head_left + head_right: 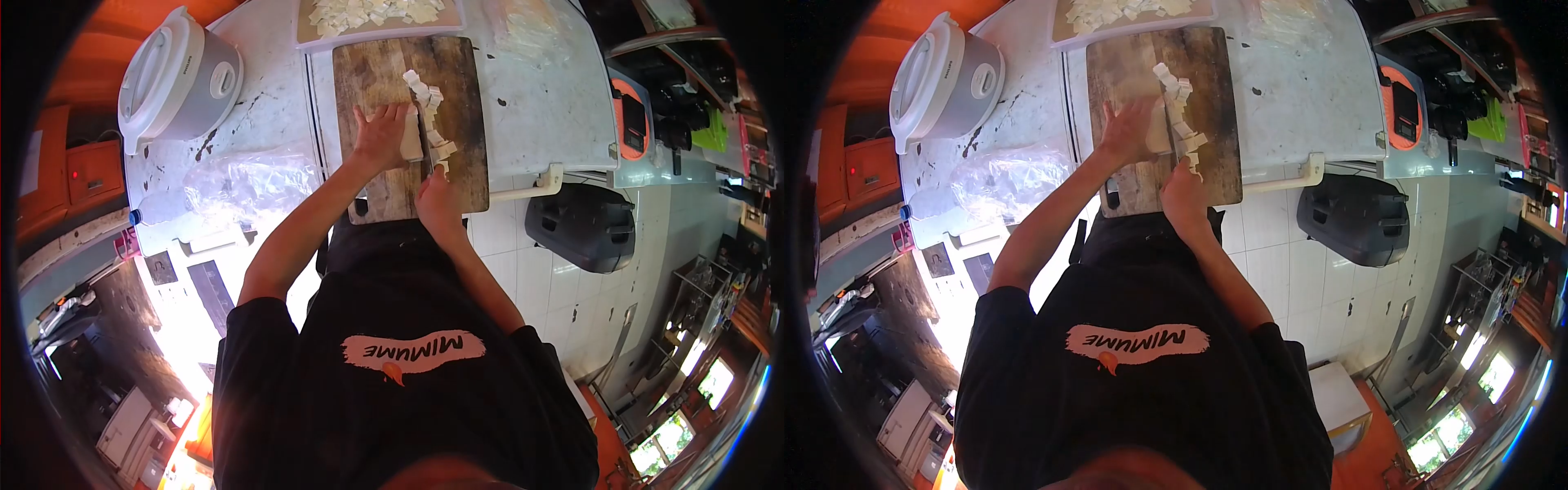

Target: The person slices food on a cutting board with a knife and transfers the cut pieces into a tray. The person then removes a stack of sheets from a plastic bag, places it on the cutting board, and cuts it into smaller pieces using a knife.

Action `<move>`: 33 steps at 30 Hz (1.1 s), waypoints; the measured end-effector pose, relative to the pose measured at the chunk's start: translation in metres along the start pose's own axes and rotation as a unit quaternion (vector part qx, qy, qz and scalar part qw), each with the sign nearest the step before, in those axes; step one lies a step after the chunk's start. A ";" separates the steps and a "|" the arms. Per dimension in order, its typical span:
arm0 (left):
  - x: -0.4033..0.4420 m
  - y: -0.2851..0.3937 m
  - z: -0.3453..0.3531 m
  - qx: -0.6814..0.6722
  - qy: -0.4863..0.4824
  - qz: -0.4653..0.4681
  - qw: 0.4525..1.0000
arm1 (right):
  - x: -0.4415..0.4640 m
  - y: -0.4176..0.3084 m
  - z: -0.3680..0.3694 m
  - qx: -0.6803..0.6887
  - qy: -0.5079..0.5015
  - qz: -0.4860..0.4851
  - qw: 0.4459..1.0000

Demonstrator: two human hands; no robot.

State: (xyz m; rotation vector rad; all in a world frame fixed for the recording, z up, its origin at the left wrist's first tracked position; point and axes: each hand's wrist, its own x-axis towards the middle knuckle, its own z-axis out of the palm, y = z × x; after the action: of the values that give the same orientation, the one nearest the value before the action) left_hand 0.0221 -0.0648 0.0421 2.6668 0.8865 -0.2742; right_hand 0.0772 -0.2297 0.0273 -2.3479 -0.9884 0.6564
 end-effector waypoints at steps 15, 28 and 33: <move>0.001 -0.003 0.008 0.001 0.011 0.004 1.000 | 0.008 -0.008 -0.003 0.012 0.000 0.010 1.000; 0.000 -0.002 0.009 0.000 0.023 0.000 1.000 | 0.018 -0.012 -0.008 0.008 0.002 0.027 1.000; -0.002 -0.002 0.008 -0.001 0.006 -0.011 1.000 | 0.018 -0.005 -0.016 -0.019 0.014 0.011 1.000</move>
State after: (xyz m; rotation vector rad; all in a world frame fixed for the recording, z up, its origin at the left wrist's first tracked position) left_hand 0.0189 -0.0668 0.0343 2.6609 0.9186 -0.2620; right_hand 0.0954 -0.2177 0.0383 -2.3973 -0.9719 0.6160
